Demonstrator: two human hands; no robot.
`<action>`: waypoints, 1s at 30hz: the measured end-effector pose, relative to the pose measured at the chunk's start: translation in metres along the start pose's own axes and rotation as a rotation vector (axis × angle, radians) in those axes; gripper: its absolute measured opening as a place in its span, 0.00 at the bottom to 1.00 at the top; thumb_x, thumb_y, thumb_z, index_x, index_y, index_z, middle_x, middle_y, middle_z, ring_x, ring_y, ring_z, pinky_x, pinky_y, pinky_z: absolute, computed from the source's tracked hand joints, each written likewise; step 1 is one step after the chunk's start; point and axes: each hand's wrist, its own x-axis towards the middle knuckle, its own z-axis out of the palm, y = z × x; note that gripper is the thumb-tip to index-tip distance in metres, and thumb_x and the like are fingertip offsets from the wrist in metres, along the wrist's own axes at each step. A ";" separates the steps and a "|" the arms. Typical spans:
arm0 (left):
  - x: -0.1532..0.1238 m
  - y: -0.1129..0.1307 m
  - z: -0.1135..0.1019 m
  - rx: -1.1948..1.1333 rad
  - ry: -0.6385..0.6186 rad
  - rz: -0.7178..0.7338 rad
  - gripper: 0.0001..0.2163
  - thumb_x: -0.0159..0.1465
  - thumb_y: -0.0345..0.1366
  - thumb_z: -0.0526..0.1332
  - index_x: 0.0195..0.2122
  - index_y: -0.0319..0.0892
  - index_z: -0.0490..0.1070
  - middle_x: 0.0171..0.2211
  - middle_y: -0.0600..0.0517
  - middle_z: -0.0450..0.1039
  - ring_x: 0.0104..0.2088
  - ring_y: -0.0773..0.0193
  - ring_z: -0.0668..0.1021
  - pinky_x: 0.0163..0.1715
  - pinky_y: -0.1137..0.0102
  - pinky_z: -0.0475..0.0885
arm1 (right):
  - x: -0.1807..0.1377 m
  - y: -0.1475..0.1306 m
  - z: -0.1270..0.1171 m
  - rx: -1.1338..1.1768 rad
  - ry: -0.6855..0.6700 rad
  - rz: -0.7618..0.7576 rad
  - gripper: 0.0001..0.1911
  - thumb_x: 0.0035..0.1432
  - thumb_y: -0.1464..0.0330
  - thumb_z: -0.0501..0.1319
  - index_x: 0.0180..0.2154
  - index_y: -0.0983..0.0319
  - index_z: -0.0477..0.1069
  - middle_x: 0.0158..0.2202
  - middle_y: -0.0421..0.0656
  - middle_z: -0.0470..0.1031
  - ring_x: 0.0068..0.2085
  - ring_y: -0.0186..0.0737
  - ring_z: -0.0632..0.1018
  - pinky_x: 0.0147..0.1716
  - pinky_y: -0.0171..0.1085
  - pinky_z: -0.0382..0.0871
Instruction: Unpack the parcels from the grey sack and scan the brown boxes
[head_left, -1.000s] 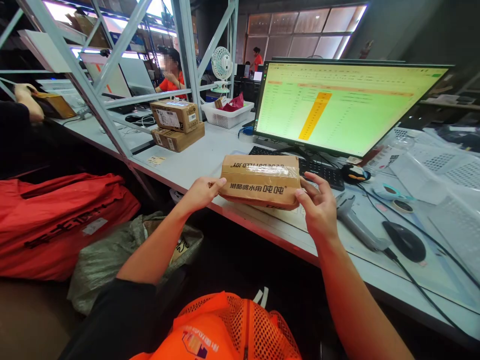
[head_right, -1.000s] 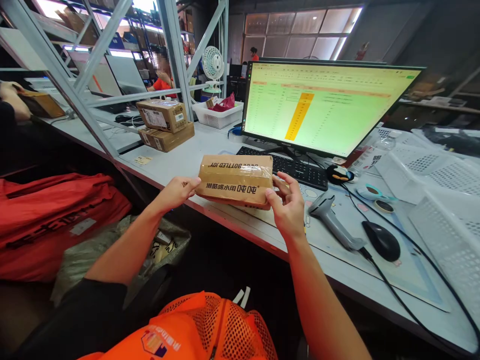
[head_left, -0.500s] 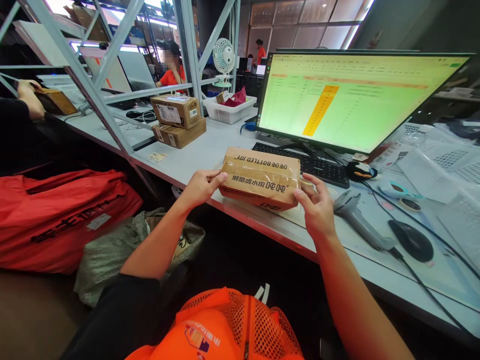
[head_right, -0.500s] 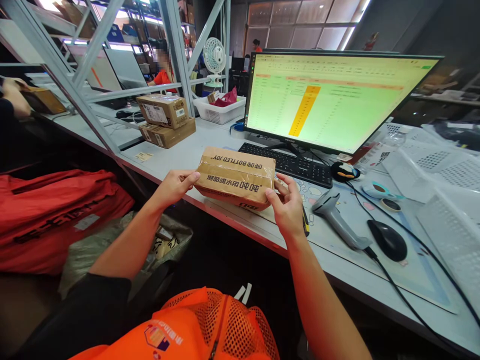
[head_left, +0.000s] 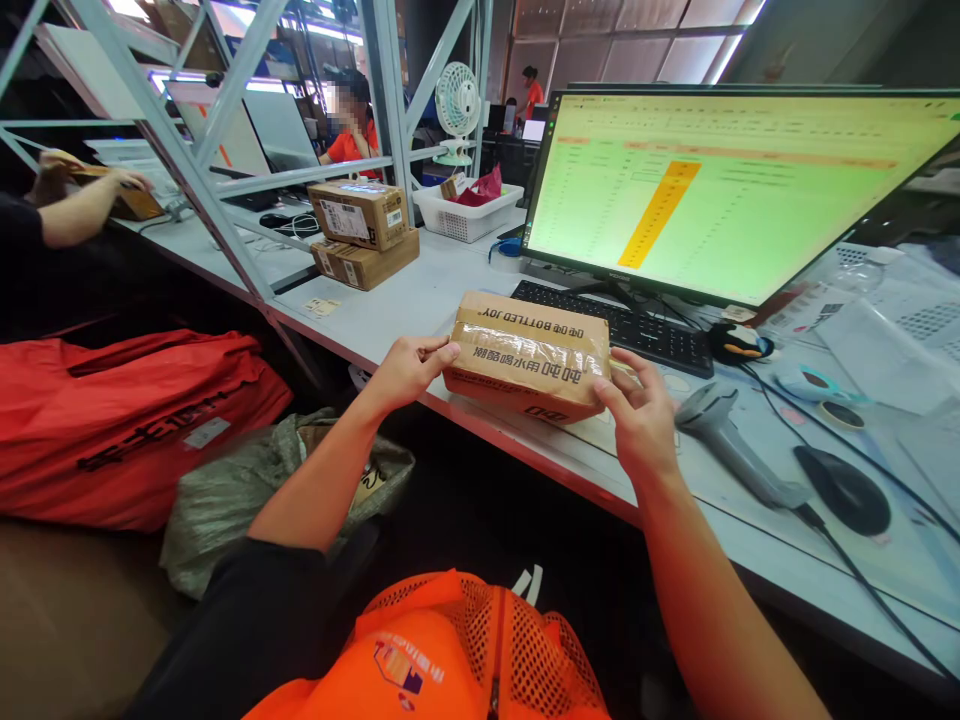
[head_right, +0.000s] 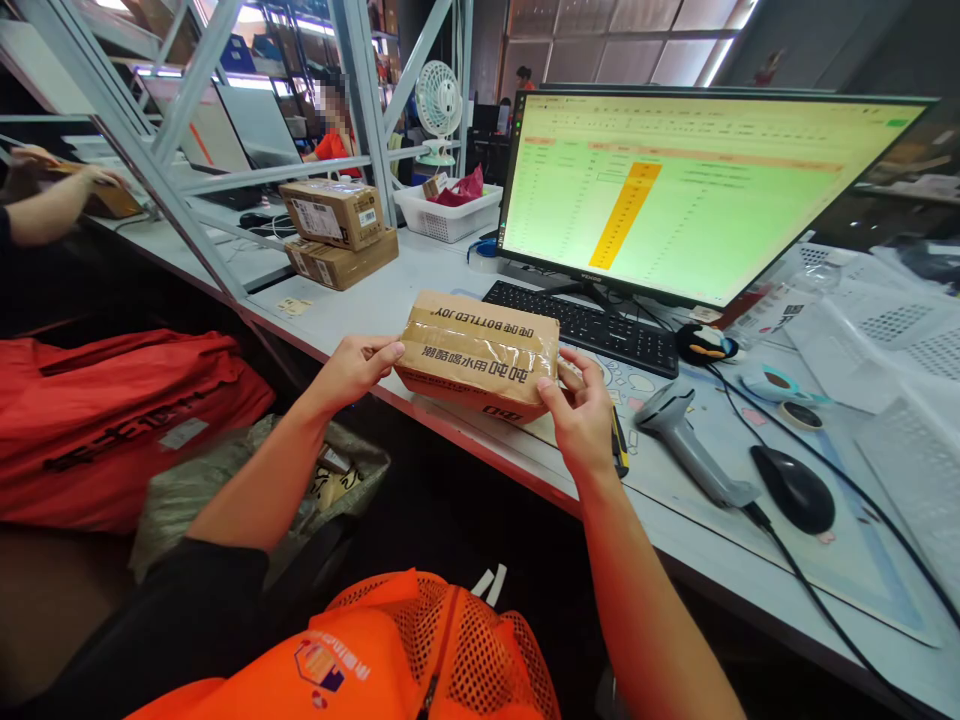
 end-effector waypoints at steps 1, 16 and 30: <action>0.000 0.000 0.000 0.003 0.003 0.001 0.24 0.68 0.55 0.58 0.34 0.36 0.77 0.23 0.55 0.61 0.25 0.68 0.62 0.25 0.73 0.57 | 0.000 0.000 0.001 -0.001 0.000 0.000 0.31 0.51 0.55 0.72 0.54 0.55 0.68 0.51 0.46 0.82 0.56 0.52 0.80 0.58 0.54 0.74; 0.000 -0.004 0.002 -0.033 -0.005 0.002 0.24 0.69 0.54 0.58 0.38 0.35 0.79 0.22 0.55 0.62 0.25 0.68 0.64 0.28 0.73 0.61 | 0.000 0.003 0.001 -0.018 0.003 -0.004 0.30 0.52 0.56 0.72 0.54 0.55 0.68 0.51 0.46 0.81 0.56 0.52 0.80 0.59 0.54 0.73; 0.001 -0.039 0.002 -0.013 0.193 0.265 0.47 0.49 0.57 0.77 0.69 0.48 0.65 0.63 0.44 0.63 0.66 0.46 0.65 0.68 0.58 0.60 | 0.002 -0.004 0.009 0.076 -0.019 0.071 0.35 0.55 0.54 0.68 0.61 0.52 0.60 0.49 0.45 0.81 0.53 0.52 0.81 0.59 0.55 0.73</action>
